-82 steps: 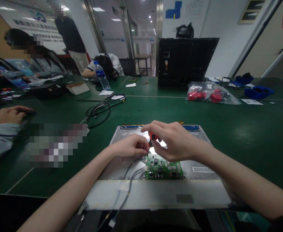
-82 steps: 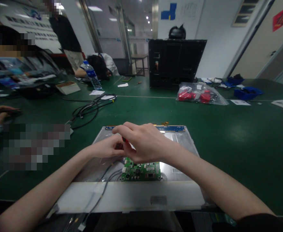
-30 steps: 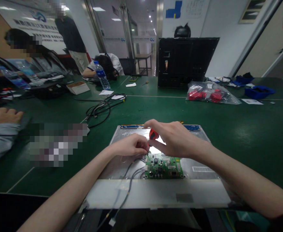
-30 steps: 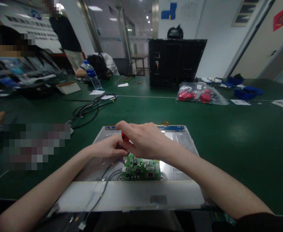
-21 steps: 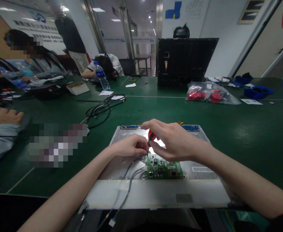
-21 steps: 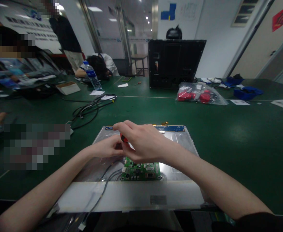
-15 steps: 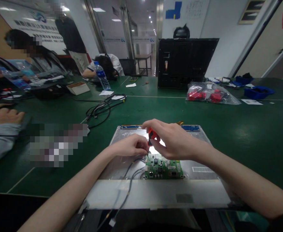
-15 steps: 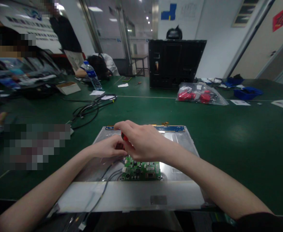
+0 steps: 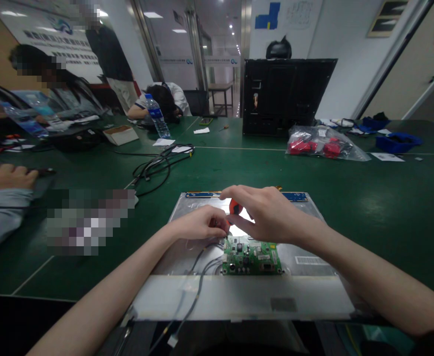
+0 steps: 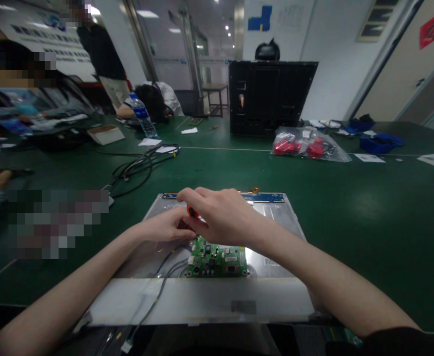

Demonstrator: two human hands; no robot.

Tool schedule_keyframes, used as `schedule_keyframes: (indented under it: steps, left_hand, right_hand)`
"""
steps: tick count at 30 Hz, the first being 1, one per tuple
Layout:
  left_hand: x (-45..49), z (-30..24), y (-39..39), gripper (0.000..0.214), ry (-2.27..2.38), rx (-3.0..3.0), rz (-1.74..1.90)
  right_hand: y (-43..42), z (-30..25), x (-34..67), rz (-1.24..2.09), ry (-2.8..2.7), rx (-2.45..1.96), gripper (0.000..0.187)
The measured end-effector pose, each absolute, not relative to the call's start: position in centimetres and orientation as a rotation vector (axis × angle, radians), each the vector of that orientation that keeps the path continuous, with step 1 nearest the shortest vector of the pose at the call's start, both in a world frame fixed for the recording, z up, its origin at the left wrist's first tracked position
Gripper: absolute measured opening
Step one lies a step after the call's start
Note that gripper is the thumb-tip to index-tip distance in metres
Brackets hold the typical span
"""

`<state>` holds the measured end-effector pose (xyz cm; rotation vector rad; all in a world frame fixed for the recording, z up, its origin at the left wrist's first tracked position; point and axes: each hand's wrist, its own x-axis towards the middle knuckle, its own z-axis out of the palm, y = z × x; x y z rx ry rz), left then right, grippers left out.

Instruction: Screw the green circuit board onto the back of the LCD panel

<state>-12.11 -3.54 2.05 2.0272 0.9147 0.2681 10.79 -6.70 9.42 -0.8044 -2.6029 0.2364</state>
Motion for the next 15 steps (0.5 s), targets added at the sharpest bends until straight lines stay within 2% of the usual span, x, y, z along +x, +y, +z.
schedule_keyframes:
  steps: [15]
  left_hand:
    - [-11.92,2.03,-3.79,0.015,0.92,2.034,0.304]
  right_hand:
    - [-6.69,9.14,10.86,0.23,-2.546,-0.723,0.046]
